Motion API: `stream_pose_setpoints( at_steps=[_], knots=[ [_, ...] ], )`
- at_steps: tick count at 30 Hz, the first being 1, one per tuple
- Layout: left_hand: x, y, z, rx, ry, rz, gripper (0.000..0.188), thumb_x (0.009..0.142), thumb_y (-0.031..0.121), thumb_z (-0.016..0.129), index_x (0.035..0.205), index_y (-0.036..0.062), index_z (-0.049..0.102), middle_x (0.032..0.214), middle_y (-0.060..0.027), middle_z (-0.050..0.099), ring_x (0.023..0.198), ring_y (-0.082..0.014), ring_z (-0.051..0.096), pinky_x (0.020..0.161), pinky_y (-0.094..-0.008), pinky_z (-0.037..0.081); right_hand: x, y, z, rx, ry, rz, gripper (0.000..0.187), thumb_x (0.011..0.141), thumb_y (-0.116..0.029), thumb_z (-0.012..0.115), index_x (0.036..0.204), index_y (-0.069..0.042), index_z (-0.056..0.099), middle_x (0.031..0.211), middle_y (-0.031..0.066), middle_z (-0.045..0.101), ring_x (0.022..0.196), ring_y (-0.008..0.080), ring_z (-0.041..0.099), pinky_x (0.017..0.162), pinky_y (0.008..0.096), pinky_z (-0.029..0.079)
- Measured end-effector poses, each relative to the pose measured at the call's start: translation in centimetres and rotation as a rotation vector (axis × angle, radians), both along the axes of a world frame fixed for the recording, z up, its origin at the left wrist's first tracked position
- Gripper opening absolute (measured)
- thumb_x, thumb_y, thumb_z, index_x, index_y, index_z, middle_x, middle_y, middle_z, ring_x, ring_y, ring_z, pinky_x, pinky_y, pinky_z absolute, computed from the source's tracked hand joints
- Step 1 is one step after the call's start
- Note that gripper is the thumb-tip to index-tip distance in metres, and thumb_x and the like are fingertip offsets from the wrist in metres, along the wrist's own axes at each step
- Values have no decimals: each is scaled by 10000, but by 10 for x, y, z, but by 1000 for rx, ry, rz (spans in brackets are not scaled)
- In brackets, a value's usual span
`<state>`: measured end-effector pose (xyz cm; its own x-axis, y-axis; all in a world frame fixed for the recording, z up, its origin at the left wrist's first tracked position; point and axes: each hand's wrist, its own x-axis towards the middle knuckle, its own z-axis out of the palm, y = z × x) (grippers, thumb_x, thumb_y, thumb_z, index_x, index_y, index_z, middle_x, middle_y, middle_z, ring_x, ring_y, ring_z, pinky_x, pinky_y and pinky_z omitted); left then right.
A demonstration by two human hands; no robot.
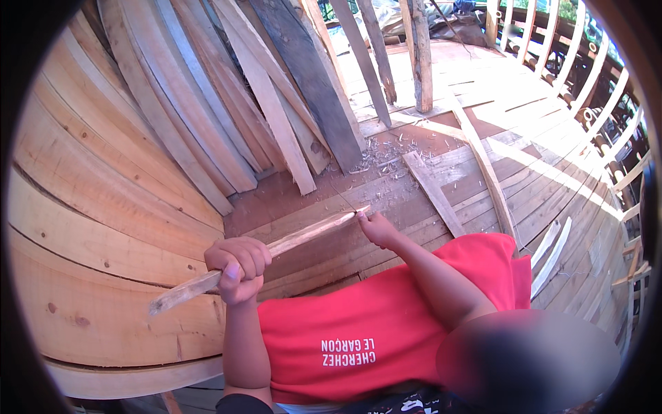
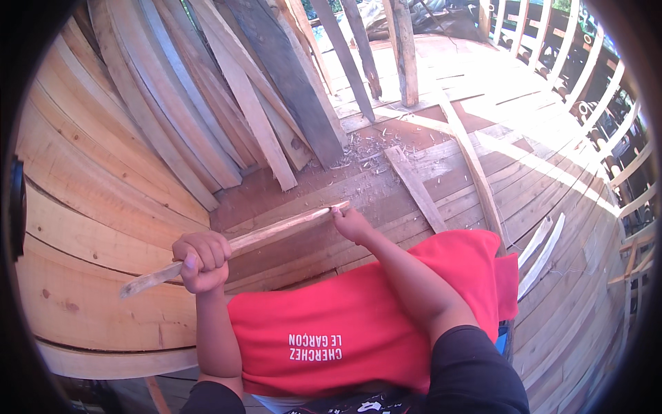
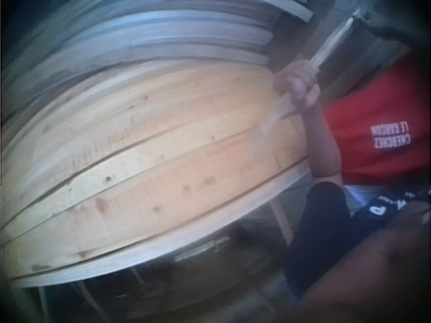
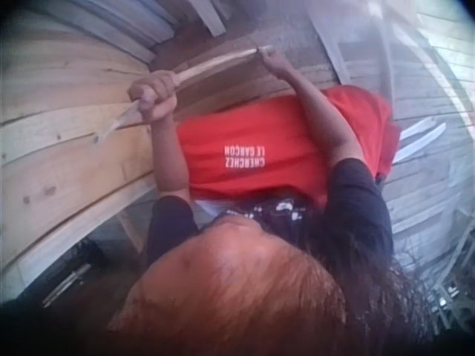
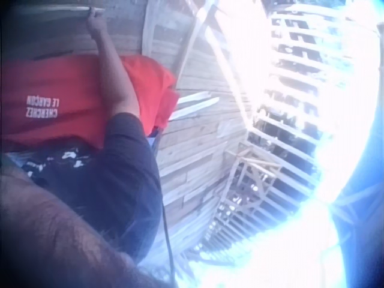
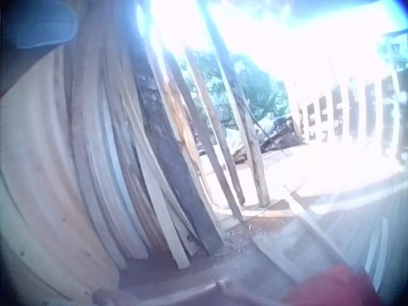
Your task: The person sits on the floor of a wooden workshop and carves a long, thin piece of wood using a small knife. They hold the wood in their left hand and use the knife in their right hand to shave off thin strips of wood, gradually shaping the piece.
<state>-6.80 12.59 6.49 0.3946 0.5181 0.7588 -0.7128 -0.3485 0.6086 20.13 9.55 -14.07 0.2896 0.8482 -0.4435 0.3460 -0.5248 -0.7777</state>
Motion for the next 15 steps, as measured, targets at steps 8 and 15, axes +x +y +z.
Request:
stream_pose_setpoints(
  at_steps=[8, 15],
  knots=[
    [10, -16, 3, 7, 34, -26, 486, 860, 132, 587, 478, 117, 286, 415, -2, 360, 324, -129, 323, 378, -291, 314, -11, -13, 46, 127, -177, 191, 742, 1011, -564, 315, 840, 90, 620, 728, 244, 640, 650, 381, 664, 622, 467, 541],
    [16, -23, 3, 62, 27, -9, 474, 877, 139, 566, 494, 108, 288, 424, -1, 355, 336, -132, 319, 384, -301, 317, 0, -16, -2, 144, -231, 12, 723, 1027, -505, 243, 878, 60, 668, 889, 352, 640, 951, 509, 613, 907, 527, 465]
  ],
)
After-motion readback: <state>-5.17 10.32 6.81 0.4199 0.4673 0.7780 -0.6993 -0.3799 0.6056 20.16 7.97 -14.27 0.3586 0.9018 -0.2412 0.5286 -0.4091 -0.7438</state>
